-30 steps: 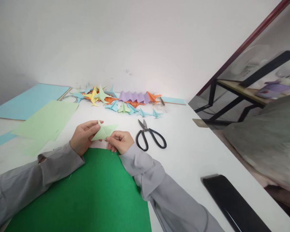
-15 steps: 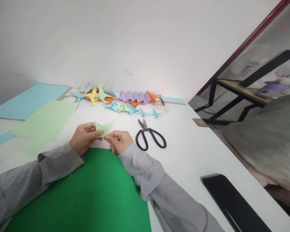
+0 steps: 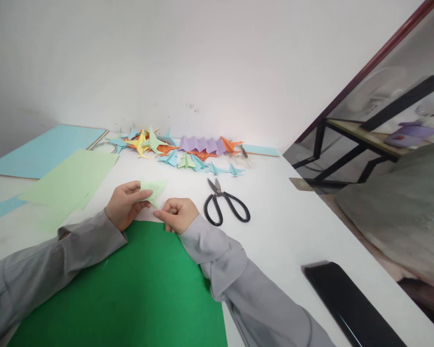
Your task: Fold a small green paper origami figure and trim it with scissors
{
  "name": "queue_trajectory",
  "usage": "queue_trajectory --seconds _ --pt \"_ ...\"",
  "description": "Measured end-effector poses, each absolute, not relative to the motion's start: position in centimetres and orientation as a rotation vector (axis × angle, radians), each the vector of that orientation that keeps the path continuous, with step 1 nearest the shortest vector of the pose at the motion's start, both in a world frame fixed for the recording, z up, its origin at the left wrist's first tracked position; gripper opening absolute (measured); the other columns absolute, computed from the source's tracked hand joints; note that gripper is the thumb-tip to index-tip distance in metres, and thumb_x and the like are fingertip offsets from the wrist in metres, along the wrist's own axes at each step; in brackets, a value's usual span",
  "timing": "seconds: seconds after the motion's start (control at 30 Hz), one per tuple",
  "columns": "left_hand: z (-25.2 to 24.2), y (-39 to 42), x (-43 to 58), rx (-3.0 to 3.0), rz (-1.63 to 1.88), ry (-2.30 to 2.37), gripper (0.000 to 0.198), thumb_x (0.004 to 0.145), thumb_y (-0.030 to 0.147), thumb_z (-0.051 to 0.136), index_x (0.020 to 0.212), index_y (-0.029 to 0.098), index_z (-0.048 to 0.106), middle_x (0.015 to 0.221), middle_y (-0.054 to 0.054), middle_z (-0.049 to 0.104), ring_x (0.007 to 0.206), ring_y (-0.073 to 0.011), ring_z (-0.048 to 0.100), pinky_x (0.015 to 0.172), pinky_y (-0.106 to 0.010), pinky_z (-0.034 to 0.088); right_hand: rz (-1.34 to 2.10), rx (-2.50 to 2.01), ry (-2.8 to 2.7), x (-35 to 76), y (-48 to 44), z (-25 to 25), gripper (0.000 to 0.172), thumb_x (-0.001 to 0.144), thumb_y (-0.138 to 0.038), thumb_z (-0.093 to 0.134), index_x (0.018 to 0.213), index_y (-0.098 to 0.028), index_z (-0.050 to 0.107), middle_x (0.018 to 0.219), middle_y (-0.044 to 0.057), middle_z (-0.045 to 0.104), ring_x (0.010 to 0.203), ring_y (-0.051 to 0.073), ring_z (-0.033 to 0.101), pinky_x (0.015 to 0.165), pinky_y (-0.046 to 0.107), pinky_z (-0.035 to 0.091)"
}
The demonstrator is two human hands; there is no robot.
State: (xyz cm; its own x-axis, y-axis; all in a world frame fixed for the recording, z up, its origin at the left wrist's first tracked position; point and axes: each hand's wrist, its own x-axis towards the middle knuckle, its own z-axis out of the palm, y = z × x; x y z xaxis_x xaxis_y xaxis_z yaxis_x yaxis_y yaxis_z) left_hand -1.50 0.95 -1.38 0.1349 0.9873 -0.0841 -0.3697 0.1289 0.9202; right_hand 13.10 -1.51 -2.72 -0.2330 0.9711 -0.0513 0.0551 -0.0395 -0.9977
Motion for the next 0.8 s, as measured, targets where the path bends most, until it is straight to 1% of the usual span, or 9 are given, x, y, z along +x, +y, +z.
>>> queue_trajectory --seconds 0.07,0.23,0.33,0.43,0.57,0.7,0.8 --pt "-1.37 0.99 -1.56 0.891 1.201 0.877 0.019 0.052 0.015 0.073 0.067 0.01 0.063 0.061 0.0 0.061 0.053 -0.0086 0.054 0.047 -0.02 0.042 1.394 -1.149 -1.39 13.1 -1.64 -2.56 0.03 0.058 -0.036 0.07 0.05 -0.015 0.051 0.032 -0.006 0.05 0.025 0.003 0.037 0.028 0.014 0.027" --pt "-1.43 0.99 -1.59 0.936 1.186 0.862 0.019 0.053 0.015 0.073 0.069 0.011 0.064 0.061 0.0 0.062 0.052 -0.0089 0.054 0.047 -0.021 0.043 1.535 -1.093 -1.395 13.33 -1.3 -2.51 0.029 0.065 -0.042 0.06 0.061 -0.014 0.057 0.035 -0.005 0.053 0.025 0.005 0.04 0.028 0.015 0.03" --pt "-1.49 0.93 -1.53 0.947 1.19 0.869 0.02 0.051 0.015 0.074 0.067 0.011 0.063 0.06 0.0 0.062 0.052 -0.0091 0.054 0.048 -0.022 0.044 1.548 -1.067 -1.45 13.46 -1.12 -2.57 0.025 0.067 -0.038 0.057 0.063 -0.013 0.058 0.037 -0.004 0.054 0.027 0.004 0.041 0.029 0.015 0.031" --pt "-1.5 0.85 -1.49 0.951 1.182 0.884 0.021 0.049 0.015 0.075 0.065 0.01 0.063 0.059 0.0 0.061 0.05 -0.0085 0.053 0.048 -0.022 0.045 1.489 -1.117 -1.474 13.41 -1.21 -2.5 0.02 0.065 -0.033 0.058 0.059 -0.013 0.057 0.035 -0.004 0.054 0.026 0.004 0.039 0.029 0.015 0.029" --pt "-1.37 0.84 -1.54 0.92 1.175 0.898 0.02 0.049 0.015 0.075 0.064 0.01 0.062 0.059 0.0 0.061 0.051 -0.0084 0.053 0.048 -0.022 0.044 1.424 -1.18 -1.476 13.18 -1.57 -2.46 0.019 0.064 -0.03 0.062 0.056 -0.014 0.055 0.034 -0.004 0.053 0.025 0.004 0.037 0.027 0.015 0.026" --pt "-1.1 0.96 -1.57 0.882 1.16 0.868 0.017 0.053 0.018 0.073 0.063 0.011 0.062 0.06 0.0 0.06 0.051 -0.008 0.053 0.047 -0.02 0.043 1.427 -1.153 -1.426 13.23 -1.79 -2.42 0.019 0.059 -0.028 0.068 0.054 -0.014 0.055 0.035 -0.004 0.054 0.028 0.004 0.039 0.03 0.015 0.028" --pt "-1.02 0.93 -1.58 0.889 1.141 0.861 0.018 0.054 0.02 0.073 0.064 0.011 0.062 0.059 0.0 0.059 0.05 -0.008 0.052 0.045 -0.021 0.042 1.516 -1.066 -1.397 13.5 -1.59 -2.28 0.013 0.057 -0.027 0.063 0.06 -0.014 0.059 0.037 -0.003 0.057 0.028 0.005 0.041 0.032 0.017 0.032"
